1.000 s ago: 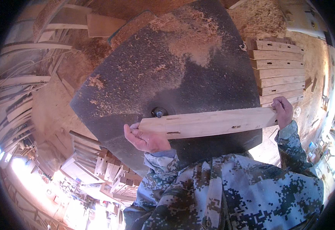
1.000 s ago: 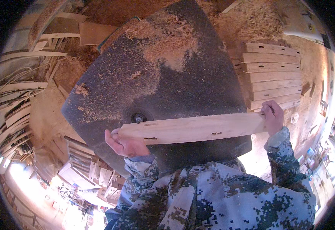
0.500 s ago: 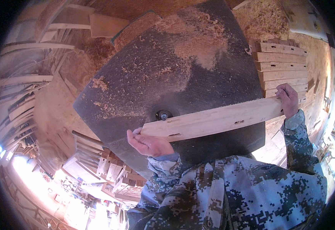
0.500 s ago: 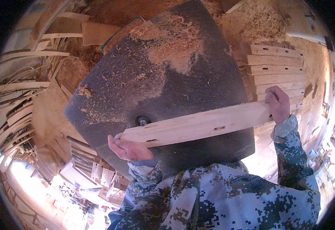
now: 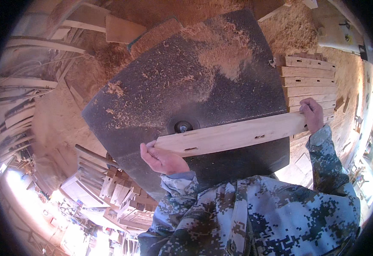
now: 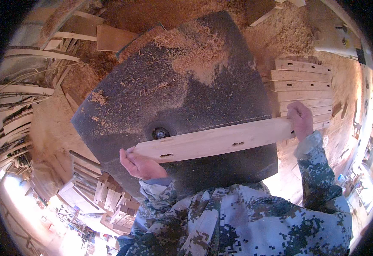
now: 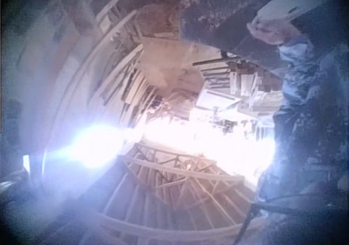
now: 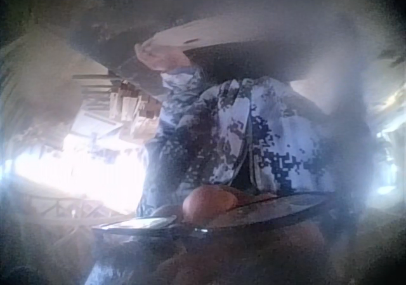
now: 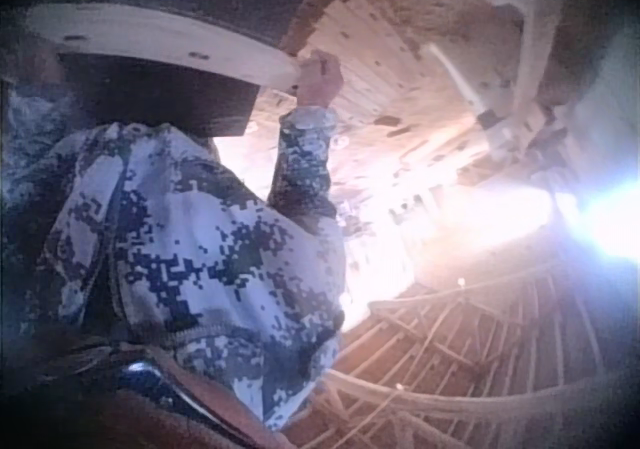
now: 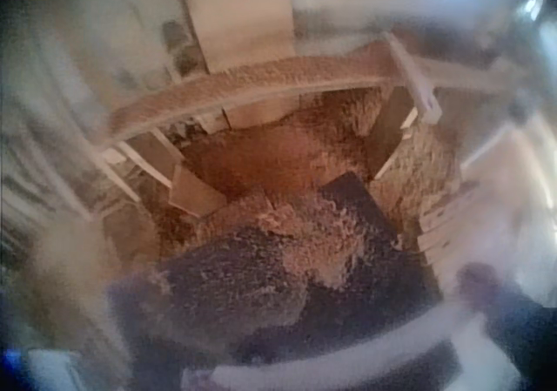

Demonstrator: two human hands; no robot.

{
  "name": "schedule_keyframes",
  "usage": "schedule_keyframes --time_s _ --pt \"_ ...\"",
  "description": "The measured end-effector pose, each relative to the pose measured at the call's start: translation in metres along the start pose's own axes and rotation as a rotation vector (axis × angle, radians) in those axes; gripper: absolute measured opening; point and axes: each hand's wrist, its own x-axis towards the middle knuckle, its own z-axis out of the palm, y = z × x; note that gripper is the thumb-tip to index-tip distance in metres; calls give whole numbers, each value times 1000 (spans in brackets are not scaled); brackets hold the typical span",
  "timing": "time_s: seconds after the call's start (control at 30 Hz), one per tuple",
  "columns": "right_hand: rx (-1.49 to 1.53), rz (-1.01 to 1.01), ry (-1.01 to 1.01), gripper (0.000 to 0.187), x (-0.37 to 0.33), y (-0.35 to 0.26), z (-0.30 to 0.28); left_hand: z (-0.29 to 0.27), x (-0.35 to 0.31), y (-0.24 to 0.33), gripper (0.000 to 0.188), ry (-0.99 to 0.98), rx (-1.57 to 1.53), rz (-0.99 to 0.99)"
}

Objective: The person uses a spindle sander to round the edges of rectangular wooden planks. They hold each plank against the rotating spindle, flip it to work different sides, and then place the finished pieces onto a nearby stack.

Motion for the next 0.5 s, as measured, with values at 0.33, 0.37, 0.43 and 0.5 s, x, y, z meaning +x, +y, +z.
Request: schedule_keyframes --time_s 0.33,0.37,0.43,0.5 --pt "-157 -163 173 17 -33 -5 29 -7 25 12 42 46 27 -86" --pt "-112 -180 173 19 -33 -3 30 -6 27 12 41 63 50 -92" --pt "-55 -152 192 22 -31 1 31 -4 30 12 39 86 48 -85" --pt "15 -129 205 25 -29 4 33 -3 31 13 37 103 61 -94"
